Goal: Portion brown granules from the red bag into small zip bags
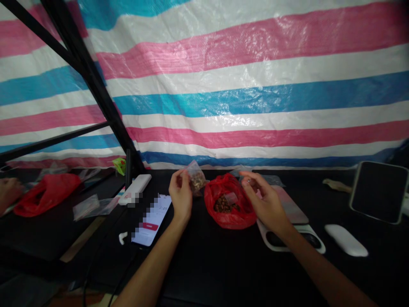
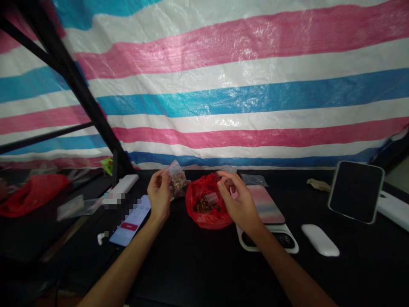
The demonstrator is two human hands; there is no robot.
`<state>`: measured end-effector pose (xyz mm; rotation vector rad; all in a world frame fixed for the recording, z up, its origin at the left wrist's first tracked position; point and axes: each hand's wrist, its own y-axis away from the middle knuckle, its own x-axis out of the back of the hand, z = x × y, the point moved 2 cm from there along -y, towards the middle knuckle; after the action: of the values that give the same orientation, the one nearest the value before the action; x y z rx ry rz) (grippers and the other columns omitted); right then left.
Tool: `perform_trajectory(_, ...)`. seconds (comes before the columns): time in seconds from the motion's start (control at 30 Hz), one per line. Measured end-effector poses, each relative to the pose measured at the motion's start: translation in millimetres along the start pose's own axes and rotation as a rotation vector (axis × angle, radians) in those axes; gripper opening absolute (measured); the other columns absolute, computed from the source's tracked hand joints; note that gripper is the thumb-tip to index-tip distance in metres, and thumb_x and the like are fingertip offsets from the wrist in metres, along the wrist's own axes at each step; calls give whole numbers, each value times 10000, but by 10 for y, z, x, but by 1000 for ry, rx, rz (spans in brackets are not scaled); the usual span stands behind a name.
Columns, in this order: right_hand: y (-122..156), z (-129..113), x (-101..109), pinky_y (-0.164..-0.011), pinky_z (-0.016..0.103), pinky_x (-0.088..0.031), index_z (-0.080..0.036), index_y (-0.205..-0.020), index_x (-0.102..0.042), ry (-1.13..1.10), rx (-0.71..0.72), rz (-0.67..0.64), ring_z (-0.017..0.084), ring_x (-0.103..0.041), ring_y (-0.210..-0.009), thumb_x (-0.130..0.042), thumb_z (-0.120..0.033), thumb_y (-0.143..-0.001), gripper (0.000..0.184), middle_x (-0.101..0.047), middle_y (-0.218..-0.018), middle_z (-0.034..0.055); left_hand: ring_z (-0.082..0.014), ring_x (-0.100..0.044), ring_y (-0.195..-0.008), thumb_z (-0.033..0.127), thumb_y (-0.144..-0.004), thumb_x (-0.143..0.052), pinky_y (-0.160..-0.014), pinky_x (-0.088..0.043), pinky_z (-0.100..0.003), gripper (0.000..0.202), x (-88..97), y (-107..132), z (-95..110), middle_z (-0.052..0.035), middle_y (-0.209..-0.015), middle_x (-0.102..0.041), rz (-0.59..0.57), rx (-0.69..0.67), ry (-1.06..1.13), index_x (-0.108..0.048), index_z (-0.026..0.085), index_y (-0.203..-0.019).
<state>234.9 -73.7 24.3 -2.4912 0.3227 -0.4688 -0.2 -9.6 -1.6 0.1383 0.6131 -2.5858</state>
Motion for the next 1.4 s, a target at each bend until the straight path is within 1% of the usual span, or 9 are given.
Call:
perform_trajectory(0.1, -2, 65, -8, -780, 350, -504, -239, -1200, -673, 1, -34, 9, 190, -599, -783, -578, -410, -990, 287, -666, -941, 37, -202, -675, -909, 396, -928, -611, -847, -527, -314, 290, 108, -168, -148, -70, -987, -734, 69, -7, -144, -710, 148, -1041)
perform_trajectory(0.27, 17, 158, -55, -771, 355, -514, -258, -1212, -664, -6, -41, -35, 191, -613, -773, -570, -414, -993, 285, -661, -949, 35, -232, -704, -959, 348, -918, -610, -896, -542, -359, 300, 121, -199, -276, -99, -1073, -747, -51, 16, -276, -691, 156, -1134)
perform_trajectory(0.53, -58, 209, 112, -777, 366, -499, -239, -1174, -660, 229, 29, 66, 208, -599, -789, -536, -399, -1002, 265, -664, -997, 62, -252, -631, -919, 242, -892, -605, -897, -512, -423, 200, 102, -89, -219, -84, -950, -692, -217, -169, -675, -688, 172, -1060)
perform_trajectory(0.67, -130, 267, 292, -855, 413, -507, -225, -1068, -701, 372, 63, 142, 249, -642, -870, -520, -383, -994, 251, -714, -1039, 101, -314, -567, -1019, 268, -945, -548, -945, -479, -506, 212, 97, -28, -128, -142, -1036, -630, -172, -293, -857, -710, 165, -1036)
perform_trajectory(0.97, -351, 611, 381, -1036, 656, -368, -301, -951, -814, 736, -33, -201, 375, -613, -1160, -466, -563, -987, 437, -778, -1073, 86, -309, -513, -1086, 224, -985, -497, -974, -466, -480, 213, 13, 110, 49, -142, -1099, -558, -163, -513, -808, -693, 177, -1052)
perform_trajectory(1.1, -478, 680, 329, -1058, 710, -328, -264, -796, -813, 674, -48, -243, 399, -625, -1153, -521, -564, -962, 451, -788, -936, 107, -265, -542, -1044, 186, -971, -509, -951, -471, -425, 172, 11, 154, 131, -105, -1056, -578, -194, -583, -678, -675, 193, -1016)
perform_trajectory(1.23, -468, 404, 308, -1069, 563, -443, -258, -1080, -788, 537, 9, -164, 312, -662, -1158, -452, -516, -1013, 428, -771, -1164, 93, -229, -581, -1045, 209, -969, -541, -956, -485, -385, 139, -14, 191, 197, -85, -1057, -597, -304, -609, -516, -663, 204, -1036)
perform_trajectory(1.27, -437, 297, 291, -1071, 519, -464, -249, -1122, -772, 356, 21, -156, 292, -672, -1156, -498, -504, -1006, 392, -763, -1200, 91, -230, -586, -1085, 238, -966, -568, -982, -486, -387, 156, -28, 207, 208, -90, -1100, -603, -356, -613, -486, -658, 207, -1091)
perform_trajectory(1.4, -260, -26, 118, -1035, 448, -528, -278, -1202, -734, -143, -109, -324, 274, -686, -1169, -686, -486, -922, 352, -737, -1279, 62, -287, -516, -1326, 430, -881, -735, -1131, -423, -463, 630, -97, 288, 220, -135, -1408, -555, -598, -628, -471, -502, 236, -1434)
